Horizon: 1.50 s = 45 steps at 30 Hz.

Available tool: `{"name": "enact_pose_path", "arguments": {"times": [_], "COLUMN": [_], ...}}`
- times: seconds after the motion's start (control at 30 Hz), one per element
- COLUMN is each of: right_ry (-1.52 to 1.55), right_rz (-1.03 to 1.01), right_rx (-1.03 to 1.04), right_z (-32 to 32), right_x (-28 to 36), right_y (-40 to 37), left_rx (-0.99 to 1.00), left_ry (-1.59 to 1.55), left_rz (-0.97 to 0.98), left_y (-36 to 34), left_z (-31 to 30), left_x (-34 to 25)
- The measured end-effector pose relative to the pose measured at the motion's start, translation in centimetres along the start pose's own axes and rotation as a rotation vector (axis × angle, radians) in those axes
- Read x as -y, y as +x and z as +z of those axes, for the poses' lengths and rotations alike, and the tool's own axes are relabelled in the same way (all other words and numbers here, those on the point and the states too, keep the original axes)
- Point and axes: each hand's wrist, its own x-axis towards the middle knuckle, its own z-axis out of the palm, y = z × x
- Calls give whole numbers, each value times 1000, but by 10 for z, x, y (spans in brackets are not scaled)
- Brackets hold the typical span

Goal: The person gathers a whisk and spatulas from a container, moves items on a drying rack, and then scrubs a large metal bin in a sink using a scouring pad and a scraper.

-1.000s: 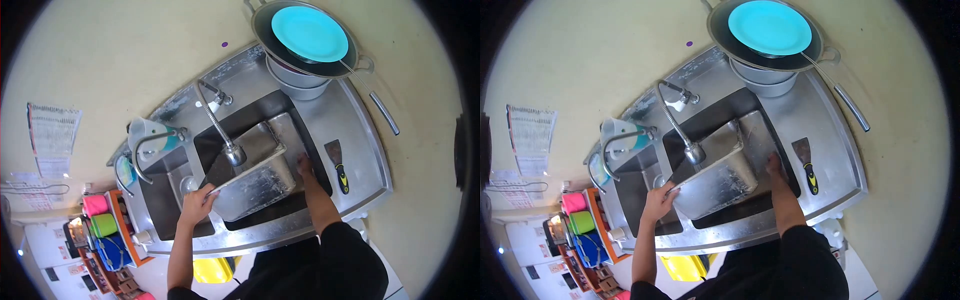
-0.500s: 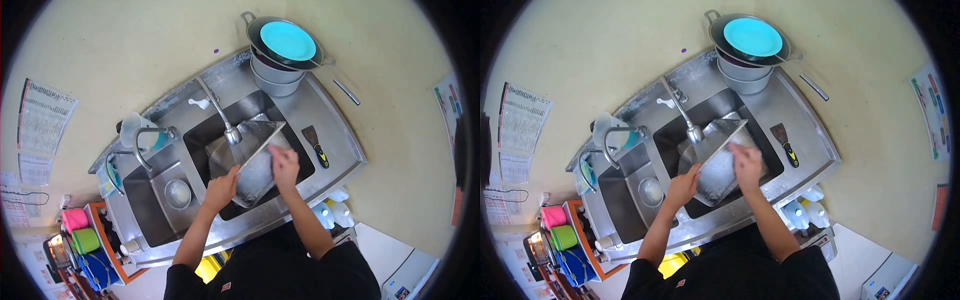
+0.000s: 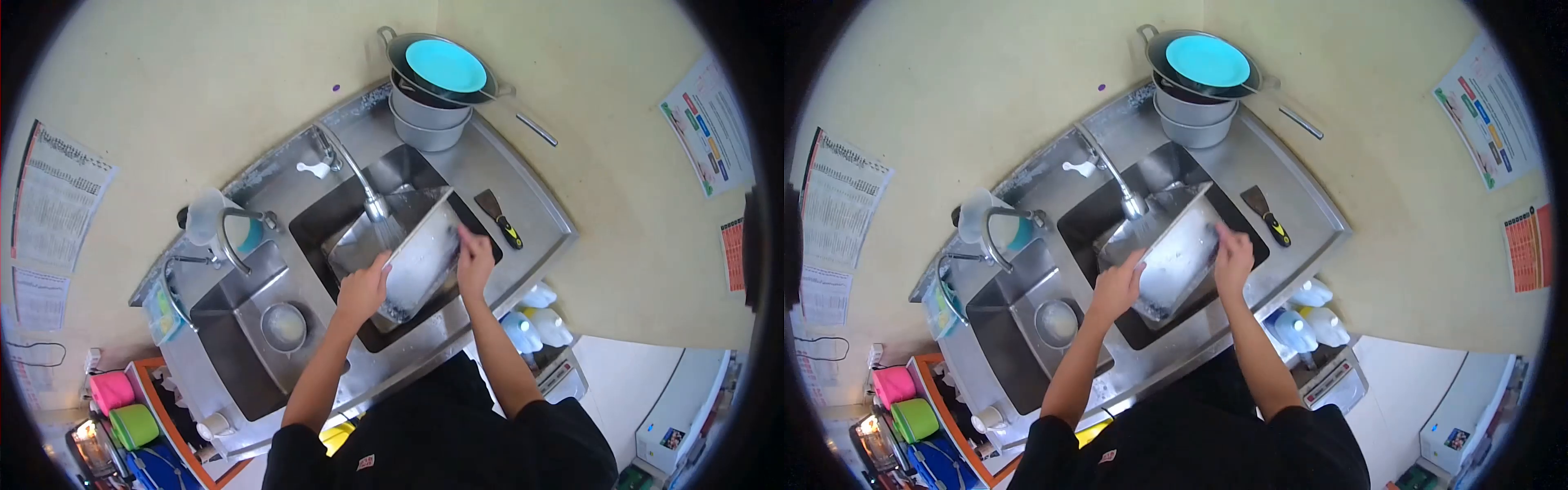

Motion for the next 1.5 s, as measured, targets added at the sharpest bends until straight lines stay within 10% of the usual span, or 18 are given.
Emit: {"name": "enact_pose_path", "arguments": {"times": [0.03, 0.13, 0.27, 0.4, 0.57, 0.8, 0.93, 1.0, 1.5], "right_ry": [165, -97, 202, 79, 188, 276, 331, -171, -151], "right_rz": [177, -425, 205, -321, 209, 114, -27, -552, -637], "right_rx": [-68, 20, -98, 167, -45, 92, -42, 423, 404], "right_z": [5, 11, 5, 0, 1, 18, 23, 29, 40], "right_x": [1, 20, 7, 27, 17, 10, 28, 58, 67], "right_y": [8, -45, -14, -95, -29, -91, -31, -64, -32], "left_rx": [17, -50, -59, -118, -62, -63, -50, -50, -36], "left_ry": [-8, -41, -43, -73, -64, -118, -126, -94, -177], "left_rz": [-21, 10, 4, 17, -35, -52, -46, -45, -35], "left_y": [5, 17, 15, 25, 30, 49, 47, 47, 55], "left_z": [-2, -5, 0, -7, -16, -26, -25, -20, -29], "left_x": [-6, -1, -1, 8, 7, 26, 22, 21, 35]}}
